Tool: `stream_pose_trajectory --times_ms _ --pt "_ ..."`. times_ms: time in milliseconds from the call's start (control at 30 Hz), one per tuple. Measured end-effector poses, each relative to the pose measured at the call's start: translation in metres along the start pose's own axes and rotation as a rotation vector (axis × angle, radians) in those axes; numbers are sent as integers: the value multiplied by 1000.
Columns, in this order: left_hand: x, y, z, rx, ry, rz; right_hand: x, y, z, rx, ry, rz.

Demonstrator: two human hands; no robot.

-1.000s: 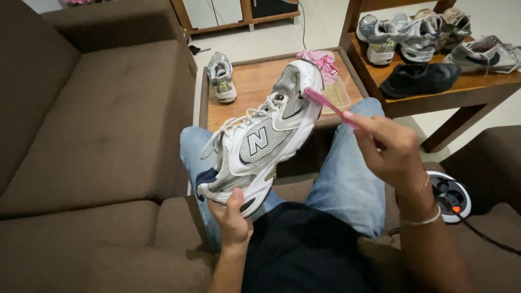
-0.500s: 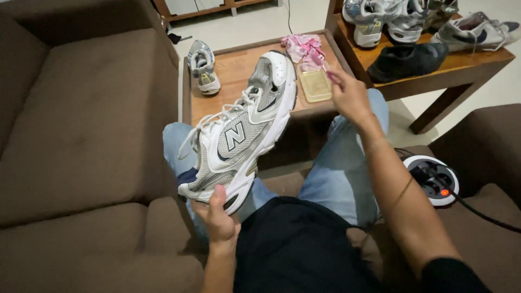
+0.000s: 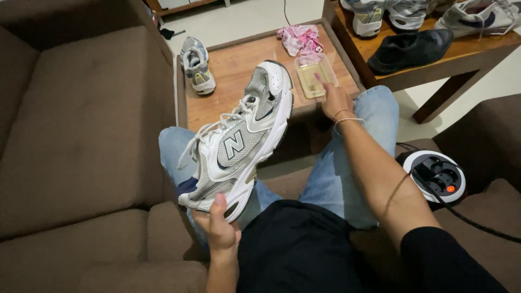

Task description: Cleaning a white sneaker by scrubbing it with a toothbrush and cleaning solution.

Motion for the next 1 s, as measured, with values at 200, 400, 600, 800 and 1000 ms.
stream_pose_trajectory --times_ms 200,400,600,800,1000 --pt "-3 0 -2 -12 1 -69 3 2 0 11 31 -36" --pt "2 -3 -4 23 -28 19 2 2 2 95 -111 81" --pt "10 2 0 -5 -43 -18 -91 -108 -73 712 -523 362" --pt "21 9 -4 -38 15 -34 -179 -192 -150 540 -896 361" --pt "28 13 -8 -42 -4 -64 -209 -187 -219 368 -886 270"
Point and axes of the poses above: each hand's wrist, its own z-axis towards the middle knuckle, its own y-axis out of the palm, x = y × z, the point moved 4 cm from there along z, towards the middle knuckle, and after that the axes turned 14 degrees about -y, right-handed, at the moved point
